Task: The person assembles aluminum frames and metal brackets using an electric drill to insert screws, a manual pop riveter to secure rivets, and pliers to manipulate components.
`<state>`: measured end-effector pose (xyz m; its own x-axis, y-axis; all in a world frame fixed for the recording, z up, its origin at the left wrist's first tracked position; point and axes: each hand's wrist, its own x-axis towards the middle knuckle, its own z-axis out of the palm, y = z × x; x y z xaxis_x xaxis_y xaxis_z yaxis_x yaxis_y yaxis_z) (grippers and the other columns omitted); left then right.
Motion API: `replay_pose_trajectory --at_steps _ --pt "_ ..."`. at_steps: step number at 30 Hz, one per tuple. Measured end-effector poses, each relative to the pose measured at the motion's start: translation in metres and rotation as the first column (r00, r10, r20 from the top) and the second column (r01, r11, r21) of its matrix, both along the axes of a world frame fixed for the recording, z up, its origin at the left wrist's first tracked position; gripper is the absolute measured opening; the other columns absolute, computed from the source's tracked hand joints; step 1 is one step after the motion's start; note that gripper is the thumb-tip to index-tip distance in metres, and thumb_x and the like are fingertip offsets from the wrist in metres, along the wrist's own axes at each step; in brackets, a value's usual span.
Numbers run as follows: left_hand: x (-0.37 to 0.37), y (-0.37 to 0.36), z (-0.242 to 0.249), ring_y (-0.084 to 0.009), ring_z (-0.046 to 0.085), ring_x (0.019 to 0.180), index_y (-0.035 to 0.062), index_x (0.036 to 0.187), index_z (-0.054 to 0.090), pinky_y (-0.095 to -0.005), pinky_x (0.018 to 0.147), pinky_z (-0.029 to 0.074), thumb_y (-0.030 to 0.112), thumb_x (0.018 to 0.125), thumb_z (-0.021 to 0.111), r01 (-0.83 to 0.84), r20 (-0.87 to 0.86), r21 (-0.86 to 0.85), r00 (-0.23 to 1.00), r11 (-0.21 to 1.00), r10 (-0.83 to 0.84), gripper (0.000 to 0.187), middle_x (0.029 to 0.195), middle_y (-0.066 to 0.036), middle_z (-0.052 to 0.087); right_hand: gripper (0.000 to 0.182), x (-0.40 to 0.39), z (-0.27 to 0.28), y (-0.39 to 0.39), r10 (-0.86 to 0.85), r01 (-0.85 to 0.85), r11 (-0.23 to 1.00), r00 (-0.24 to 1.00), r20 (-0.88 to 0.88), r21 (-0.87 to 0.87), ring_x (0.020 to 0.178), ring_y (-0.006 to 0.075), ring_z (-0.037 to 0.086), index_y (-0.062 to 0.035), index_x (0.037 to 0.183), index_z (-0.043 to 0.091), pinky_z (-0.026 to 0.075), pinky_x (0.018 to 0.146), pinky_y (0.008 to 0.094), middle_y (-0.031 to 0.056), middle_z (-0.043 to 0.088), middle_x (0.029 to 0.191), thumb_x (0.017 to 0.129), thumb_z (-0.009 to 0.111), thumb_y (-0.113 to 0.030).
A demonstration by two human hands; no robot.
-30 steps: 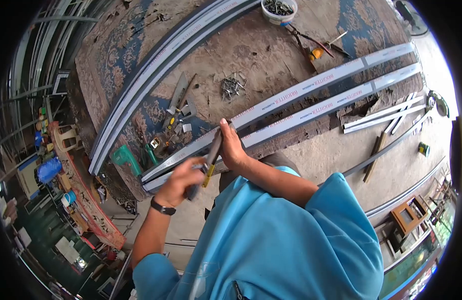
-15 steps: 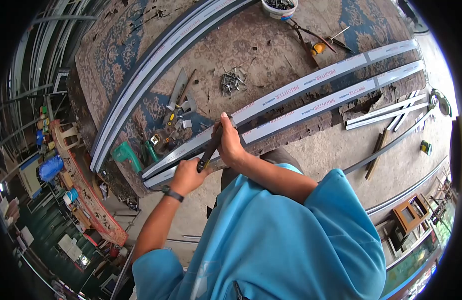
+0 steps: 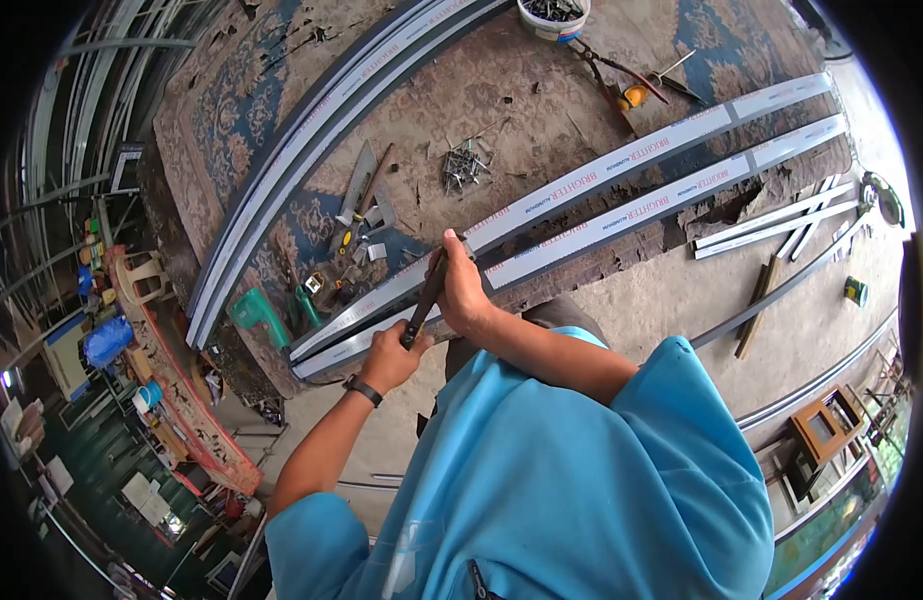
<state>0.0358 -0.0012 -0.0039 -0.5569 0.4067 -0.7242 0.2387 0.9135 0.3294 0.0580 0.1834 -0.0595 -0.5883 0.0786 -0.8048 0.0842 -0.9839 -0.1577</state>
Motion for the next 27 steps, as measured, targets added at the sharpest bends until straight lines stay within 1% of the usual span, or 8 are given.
replay_pose_trajectory --at_steps 2,6,9,16,19,22,24,27 --pt "-0.019 0.011 0.030 -0.0363 0.069 0.065 -0.0028 0.116 0.065 -0.0420 0.061 0.054 0.042 0.089 0.083 0.200 -0.068 -0.012 0.977 0.980 -0.200 0.055 0.084 -0.017 0.073 0.052 0.001 0.005 0.002 -0.011 0.011 1.000 1.000 0.009 0.000 0.080 0.0177 0.048 -0.0087 0.101 0.057 0.042 0.073 0.0348 0.0028 0.049 0.087 0.101 0.058 -0.061" --pt "-0.070 0.055 0.145 -0.0102 0.066 0.068 -0.0037 0.149 0.042 -0.0267 0.056 0.051 0.035 0.092 0.082 -0.584 0.641 0.171 0.677 0.794 0.361 0.079 0.087 -0.009 0.072 0.049 -0.003 0.006 0.005 0.005 -0.007 0.999 0.996 0.087 0.032 0.069 0.0193 0.053 -0.0108 0.088 0.057 0.046 0.065 0.0367 0.0039 0.053 0.077 0.101 0.060 -0.058" --pt "-0.027 -0.006 0.037 -0.0169 0.068 0.071 -0.0020 0.146 0.046 -0.0358 0.063 0.055 0.032 0.089 0.085 -0.166 0.135 0.452 0.984 0.876 0.117 0.077 0.090 -0.007 0.071 0.049 -0.003 -0.018 -0.008 0.024 -0.031 0.997 0.995 0.100 0.072 0.069 0.0194 0.053 -0.0106 0.088 0.057 0.045 0.064 0.0364 0.0035 0.052 0.076 0.101 0.060 -0.058" --pt "0.003 0.014 0.007 -0.0225 0.068 0.068 -0.0019 0.092 0.067 -0.0412 0.068 0.054 0.034 0.088 0.086 -0.110 0.054 0.079 0.993 0.991 0.106 0.041 0.076 -0.013 0.070 0.069 -0.001 -0.005 0.002 0.046 -0.046 0.999 0.998 0.039 0.003 0.104 0.0214 0.049 0.0008 0.130 0.058 0.042 0.099 0.0371 0.0084 0.055 0.114 0.100 0.058 -0.062" --pt "0.003 0.014 0.010 -0.0429 0.067 0.070 -0.0018 0.093 0.065 -0.0466 0.069 0.055 0.043 0.086 0.085 -0.063 -0.035 0.086 0.997 0.994 0.066 0.049 0.076 -0.022 0.068 0.049 -0.004 -0.003 -0.002 -0.008 0.004 0.998 0.997 0.076 0.061 0.069 0.0213 0.053 -0.0095 0.092 0.056 0.047 0.064 0.0389 0.0049 0.052 0.077 0.102 0.059 -0.058" --pt "-0.019 0.028 0.062 -0.0369 0.067 0.063 -0.0026 0.109 0.066 -0.0487 0.065 0.054 0.041 0.088 0.083 0.221 -0.043 0.066 0.975 0.973 -0.219 0.051 0.074 -0.016 0.071 0.049 -0.004 0.000 0.004 0.028 -0.034 0.998 0.992 0.123 0.048 0.069 0.0213 0.053 -0.0093 0.093 0.057 0.047 0.064 0.0394 0.0049 0.052 0.078 0.102 0.059 -0.057" --pt "-0.051 0.069 0.142 -0.0317 0.073 0.073 -0.0044 0.134 0.057 -0.0488 0.070 0.058 0.041 0.089 0.083 -0.464 0.569 0.053 0.742 0.884 0.355 0.069 0.081 -0.014 0.074 0.048 -0.001 0.003 0.002 0.018 -0.027 0.996 0.995 0.096 0.090 0.069 0.0213 0.053 -0.0098 0.093 0.057 0.046 0.065 0.0388 0.0049 0.052 0.078 0.102 0.059 -0.057" --pt "-0.042 0.021 0.079 -0.0256 0.073 0.084 -0.0066 0.150 0.042 -0.0451 0.080 0.059 0.045 0.087 0.085 -0.312 0.326 0.349 0.924 0.884 0.197 0.092 0.086 -0.014 0.075 0.053 -0.002 -0.002 0.004 0.057 -0.061 0.996 0.997 0.050 0.070 0.081 0.0189 0.049 -0.0068 0.102 0.057 0.043 0.075 0.0365 0.0035 0.051 0.088 0.102 0.058 -0.060"
